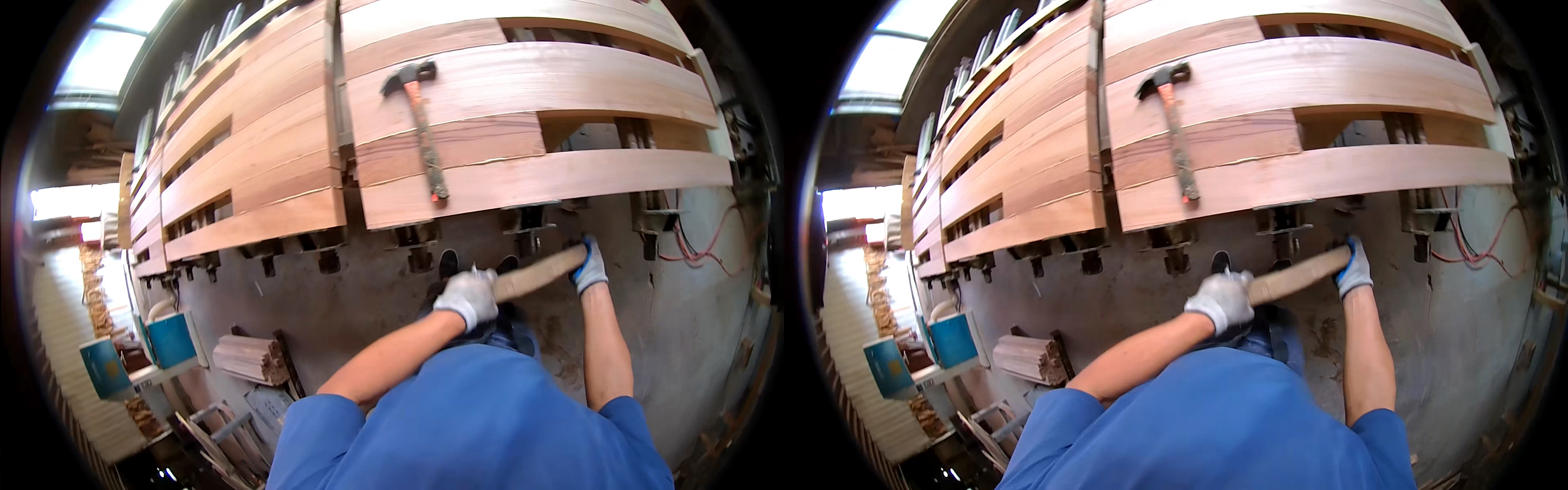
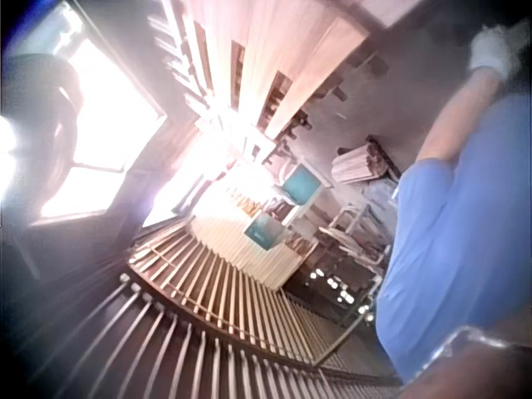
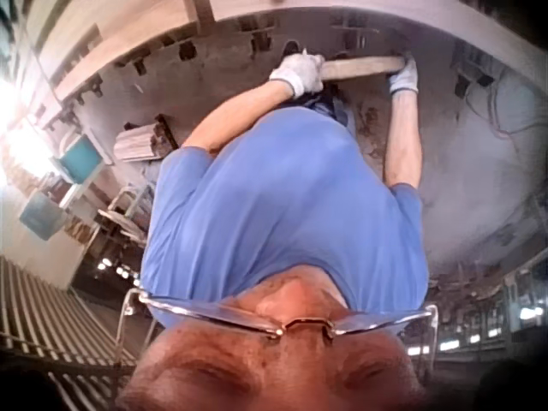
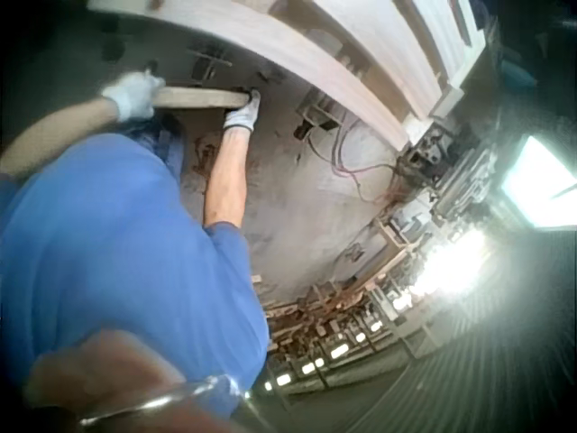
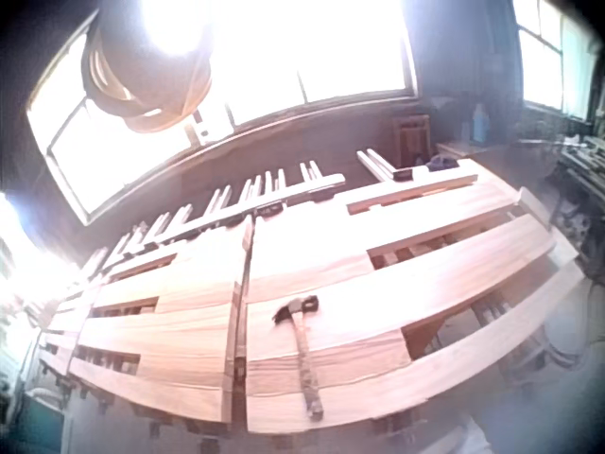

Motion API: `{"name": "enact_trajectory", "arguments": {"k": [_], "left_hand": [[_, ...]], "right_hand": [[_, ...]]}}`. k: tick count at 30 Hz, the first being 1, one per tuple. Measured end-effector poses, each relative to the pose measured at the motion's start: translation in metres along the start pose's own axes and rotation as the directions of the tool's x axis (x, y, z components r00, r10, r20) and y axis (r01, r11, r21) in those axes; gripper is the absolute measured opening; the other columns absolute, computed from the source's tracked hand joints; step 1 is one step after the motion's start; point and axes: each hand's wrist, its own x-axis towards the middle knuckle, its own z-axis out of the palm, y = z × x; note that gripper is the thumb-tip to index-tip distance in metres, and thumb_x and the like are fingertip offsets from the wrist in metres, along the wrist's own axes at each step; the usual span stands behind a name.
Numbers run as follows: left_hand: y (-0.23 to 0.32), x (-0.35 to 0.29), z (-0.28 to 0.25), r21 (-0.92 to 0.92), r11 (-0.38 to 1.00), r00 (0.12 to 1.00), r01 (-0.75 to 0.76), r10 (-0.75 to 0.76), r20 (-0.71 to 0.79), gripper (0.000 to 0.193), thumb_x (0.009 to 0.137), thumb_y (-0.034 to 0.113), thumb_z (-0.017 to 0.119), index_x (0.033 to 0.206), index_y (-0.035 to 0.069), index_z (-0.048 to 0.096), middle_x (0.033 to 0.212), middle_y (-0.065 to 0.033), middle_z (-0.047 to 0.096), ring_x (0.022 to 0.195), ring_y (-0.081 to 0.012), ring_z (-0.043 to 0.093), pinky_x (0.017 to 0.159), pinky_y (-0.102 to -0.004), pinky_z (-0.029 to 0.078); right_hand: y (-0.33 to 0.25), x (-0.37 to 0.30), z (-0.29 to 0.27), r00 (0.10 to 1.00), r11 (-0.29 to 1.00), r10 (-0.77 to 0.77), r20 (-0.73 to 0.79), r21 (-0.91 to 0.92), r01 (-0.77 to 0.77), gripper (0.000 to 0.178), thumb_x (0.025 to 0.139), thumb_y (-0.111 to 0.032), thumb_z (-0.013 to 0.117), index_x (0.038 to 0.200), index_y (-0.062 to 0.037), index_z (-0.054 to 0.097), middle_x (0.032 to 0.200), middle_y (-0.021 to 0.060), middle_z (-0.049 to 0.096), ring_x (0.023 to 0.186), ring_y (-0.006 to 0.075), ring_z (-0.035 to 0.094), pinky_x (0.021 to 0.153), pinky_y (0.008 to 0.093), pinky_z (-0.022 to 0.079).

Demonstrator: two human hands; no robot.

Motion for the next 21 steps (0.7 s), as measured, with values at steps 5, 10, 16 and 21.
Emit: {"name": "enact_trajectory", "arguments": {"k": [5,10,16,21], "left_hand": [[-0.072,-0.059,0.012,0.037,0.997,0.995,0.071,-0.074,0.065,0.055,0.077,0.032,0.073,0.126,0.010,0.062,0.113,-0.0206,0.072,0.105,-0.0355,0.071,0.091,-0.0445,0.059],[-0.140,-0.094,-0.043,0.170,0.975,0.987,0.143,-0.154,0.052,0.049,0.077,0.028,0.072,0.122,0.009,0.066,0.110,-0.0194,0.074,0.103,-0.0350,0.072,0.091,-0.0446,0.058],[-0.184,-0.090,-0.050,0.142,0.987,0.997,0.078,-0.074,-0.035,0.041,0.077,0.022,0.070,0.115,0.007,0.068,0.107,-0.0210,0.074,0.101,-0.0371,0.072,0.089,-0.0467,0.058],[-0.203,-0.066,-0.052,0.163,0.986,0.998,0.045,-0.036,-0.057,0.041,0.078,0.026,0.072,0.113,0.006,0.067,0.105,-0.0200,0.075,0.100,-0.0368,0.073,0.087,-0.0467,0.059]], "right_hand": [[0.087,-0.069,0.047,0.943,0.944,0.329,-0.041,0.037,-0.328,0.041,0.094,-0.047,0.070,0.110,-0.0096,0.064,0.101,0.0117,0.072,0.094,0.0300,0.069,0.090,0.0501,0.058],[0.168,-0.070,0.104,0.929,0.924,0.354,0.112,0.111,-0.366,0.052,0.096,-0.044,0.069,0.134,-0.0105,0.057,0.130,0.0159,0.064,0.118,0.0349,0.062,0.106,0.0556,0.050],[0.194,-0.052,0.132,0.958,0.925,0.270,0.097,0.248,-0.286,0.052,0.095,-0.035,0.074,0.135,-0.0073,0.058,0.132,0.0158,0.065,0.118,0.0375,0.062,0.108,0.0567,0.049],[0.181,-0.046,0.147,0.987,0.958,0.159,-0.004,0.243,-0.153,0.047,0.098,-0.035,0.070,0.133,-0.0072,0.059,0.127,0.0159,0.067,0.115,0.0365,0.063,0.105,0.0546,0.051]]}}
